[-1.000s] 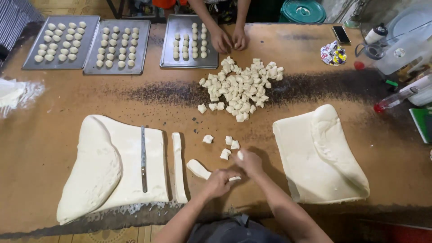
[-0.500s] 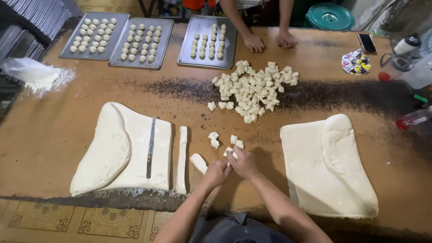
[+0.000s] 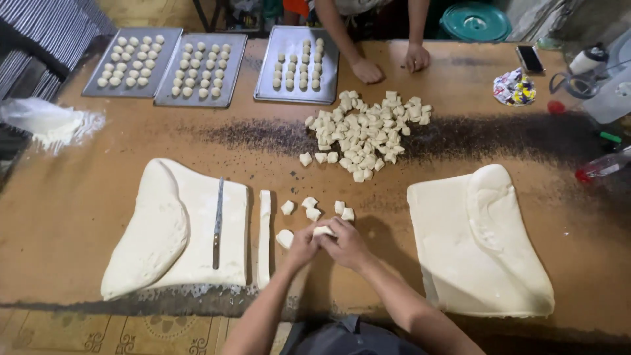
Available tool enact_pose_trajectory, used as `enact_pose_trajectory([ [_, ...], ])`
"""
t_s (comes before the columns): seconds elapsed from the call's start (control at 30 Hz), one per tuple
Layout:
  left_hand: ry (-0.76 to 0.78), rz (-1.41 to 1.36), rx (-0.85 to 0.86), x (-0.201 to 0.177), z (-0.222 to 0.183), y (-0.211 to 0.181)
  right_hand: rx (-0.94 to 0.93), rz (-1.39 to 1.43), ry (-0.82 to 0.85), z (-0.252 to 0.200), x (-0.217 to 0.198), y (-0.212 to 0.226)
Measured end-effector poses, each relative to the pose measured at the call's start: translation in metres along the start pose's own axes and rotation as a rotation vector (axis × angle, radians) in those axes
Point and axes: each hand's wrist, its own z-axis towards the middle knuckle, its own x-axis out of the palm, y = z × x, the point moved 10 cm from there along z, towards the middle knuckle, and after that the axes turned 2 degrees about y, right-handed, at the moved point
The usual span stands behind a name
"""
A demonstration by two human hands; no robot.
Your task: Cutting dough into strips and pinching off small pieces for further processing.
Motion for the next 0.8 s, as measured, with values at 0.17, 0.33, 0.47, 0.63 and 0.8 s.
enact_pose_trajectory([
  [0.17, 0.376, 0.366, -0.084, 0.048, -0.025, 0.013, 0.489, -0.375, 0.119, -0.025, 0.012, -0.111],
  [0.33, 0.364, 0.152, -0.01, -0.004, -0.012, -0.026, 0.671, -0.395, 0.363, -0.031, 0.018, -0.064],
  [0.47, 0.412, 0.203, 0.049, -0.013, 0.01, -0.026, 0.239, -0.158, 0.148, 0.004, 0.03, -0.005],
  [0.63, 0.189, -0.236, -0.056, 0.026, 0.0, 0.066, 0.073, -0.1, -0.088, -0.01, 0.036, -0.031],
  [0.8, 0.432, 0.137, 0.1, 0.019, -0.035, -0.061, 0.743, -0.562, 0.298, -0.051, 0.024, -0.153],
])
